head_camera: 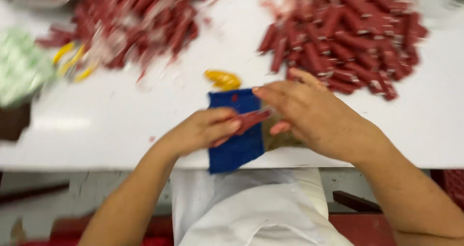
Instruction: Manually cleaning and sorting small sausages on a production table using a cloth
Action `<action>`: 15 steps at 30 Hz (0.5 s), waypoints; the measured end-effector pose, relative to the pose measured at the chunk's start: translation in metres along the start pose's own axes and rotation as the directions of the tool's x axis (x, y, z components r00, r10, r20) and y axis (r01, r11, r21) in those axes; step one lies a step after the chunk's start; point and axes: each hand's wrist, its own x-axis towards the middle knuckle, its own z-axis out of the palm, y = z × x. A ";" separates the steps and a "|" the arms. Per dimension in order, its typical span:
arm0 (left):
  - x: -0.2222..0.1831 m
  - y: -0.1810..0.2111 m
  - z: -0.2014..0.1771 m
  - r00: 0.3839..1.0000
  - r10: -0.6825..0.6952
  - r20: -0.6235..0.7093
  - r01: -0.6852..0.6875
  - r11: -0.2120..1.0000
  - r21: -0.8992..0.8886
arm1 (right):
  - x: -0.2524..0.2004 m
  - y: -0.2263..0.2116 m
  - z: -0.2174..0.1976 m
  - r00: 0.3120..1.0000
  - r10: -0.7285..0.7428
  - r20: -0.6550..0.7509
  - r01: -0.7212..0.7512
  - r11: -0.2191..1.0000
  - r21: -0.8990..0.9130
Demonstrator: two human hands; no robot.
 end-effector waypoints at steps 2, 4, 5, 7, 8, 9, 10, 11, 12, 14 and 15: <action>-0.003 0.010 -0.002 0.991 -0.091 0.095 0.113 0.959 -0.261 | 0.011 -0.006 0.017 0.930 -0.258 0.263 0.322 0.917 -0.236; -0.008 0.022 -0.007 0.969 -0.003 0.246 0.131 0.852 -0.507 | 0.020 -0.011 0.029 0.927 -0.108 0.359 0.262 0.871 -0.416; -0.009 0.019 -0.008 0.975 0.002 0.222 0.118 0.841 -0.528 | 0.022 -0.010 0.032 0.916 -0.131 0.380 0.291 0.868 -0.403; -0.009 0.011 -0.009 0.950 -0.006 0.313 0.203 0.775 -0.599 | 0.021 -0.009 0.040 0.921 -0.120 0.370 0.295 0.836 -0.463; -0.014 0.011 -0.010 0.951 -0.006 0.310 0.205 0.764 -0.612 | 0.022 -0.011 0.045 0.915 -0.122 0.385 0.302 0.839 -0.453; -0.018 0.012 -0.010 0.951 -0.036 0.309 0.228 0.756 -0.613 | 0.024 -0.013 0.048 0.923 -0.138 0.358 0.309 0.822 -0.478; -0.020 0.014 -0.012 0.948 -0.060 0.311 0.248 0.753 -0.610 | 0.027 -0.013 0.051 0.933 -0.151 0.328 0.310 0.802 -0.511; -0.024 0.014 -0.013 0.948 -0.055 0.313 0.248 0.746 -0.619 | 0.030 -0.015 0.053 0.929 -0.149 0.339 0.314 0.802 -0.509; -0.028 0.015 -0.015 0.948 -0.073 0.309 0.255 0.753 -0.606 | 0.033 -0.017 0.053 0.931 -0.181 0.317 0.330 0.789 -0.518; -0.035 0.018 -0.020 0.949 -0.083 0.304 0.259 0.755 -0.603 | 0.040 -0.019 0.056 0.927 -0.214 0.309 0.354 0.774 -0.525; -0.039 0.021 -0.023 0.957 -0.064 0.284 0.197 0.862 -0.467 | 0.043 -0.020 0.059 0.921 -0.257 0.293 0.383 0.736 -0.558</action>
